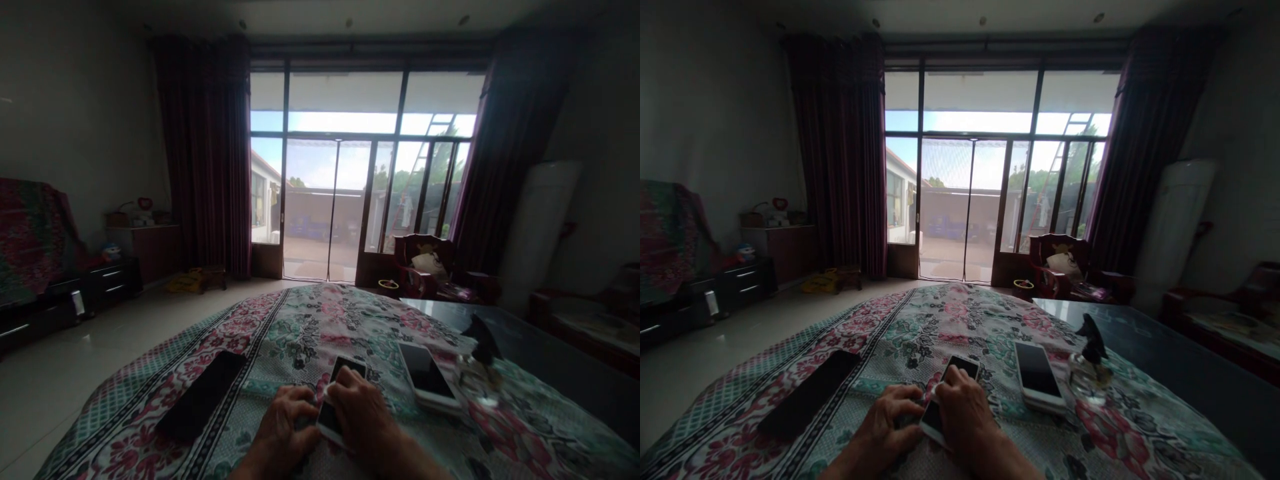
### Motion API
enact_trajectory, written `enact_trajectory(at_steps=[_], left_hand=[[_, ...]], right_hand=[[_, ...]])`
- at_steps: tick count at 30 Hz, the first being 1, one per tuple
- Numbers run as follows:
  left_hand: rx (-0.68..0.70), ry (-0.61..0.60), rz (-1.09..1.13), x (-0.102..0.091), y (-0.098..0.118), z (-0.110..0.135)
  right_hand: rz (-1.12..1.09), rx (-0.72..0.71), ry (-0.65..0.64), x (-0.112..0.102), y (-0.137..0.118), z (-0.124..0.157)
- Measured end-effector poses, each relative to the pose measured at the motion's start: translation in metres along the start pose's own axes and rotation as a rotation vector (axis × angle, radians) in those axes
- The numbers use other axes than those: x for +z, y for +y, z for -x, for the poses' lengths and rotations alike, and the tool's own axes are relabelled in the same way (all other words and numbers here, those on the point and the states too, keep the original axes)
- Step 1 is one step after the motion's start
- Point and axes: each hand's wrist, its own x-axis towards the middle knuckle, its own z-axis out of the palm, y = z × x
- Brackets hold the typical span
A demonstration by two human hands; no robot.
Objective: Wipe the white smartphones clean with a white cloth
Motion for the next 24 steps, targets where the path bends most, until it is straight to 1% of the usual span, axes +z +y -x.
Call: enact_trajectory(at_steps=[2, 4, 7, 9, 11, 12, 15, 17, 20, 22, 24], left_hand=[[-0.018, -0.01, -0.002, -0.001, 0.001, 0.0], [-0.03, -0.021, -0.011, -0.002, 0.002, 0.0], [-0.038, -0.024, -0.018, -0.003, 0.002, 0.0], [-0.033, -0.026, -0.022, -0.003, 0.002, 0.001], [-0.026, -0.028, -0.027, -0.003, 0.002, 0.001], [-0.024, -0.028, -0.028, -0.003, 0.002, 0.001], [-0.024, -0.021, -0.036, -0.004, 0.0, 0.0], [-0.016, -0.016, -0.055, -0.003, -0.002, 0.0], [0.02, 0.019, -0.088, 0.002, -0.004, 0.001], [0.034, 0.079, -0.116, 0.008, -0.003, 0.004], [0.046, 0.101, -0.16, 0.016, 0.0, 0.007]], right_hand=[[-0.024, -0.044, -0.024, -0.002, -0.004, 0.014], [-0.032, -0.056, -0.044, -0.005, -0.005, 0.023], [-0.016, -0.02, -0.054, -0.009, 0.001, 0.023], [0.02, 0.04, -0.05, -0.011, 0.009, 0.013], [0.069, 0.119, -0.041, -0.013, 0.019, -0.003], [0.079, 0.13, -0.048, -0.013, 0.024, -0.012], [0.06, 0.181, -0.026, -0.009, 0.036, -0.036], [0.037, 0.219, -0.006, -0.006, 0.041, -0.047], [0.014, 0.251, 0.012, -0.003, 0.044, -0.054], [-0.002, 0.263, 0.02, -0.002, 0.046, -0.054], [-0.016, 0.276, 0.023, -0.002, 0.048, -0.051]])
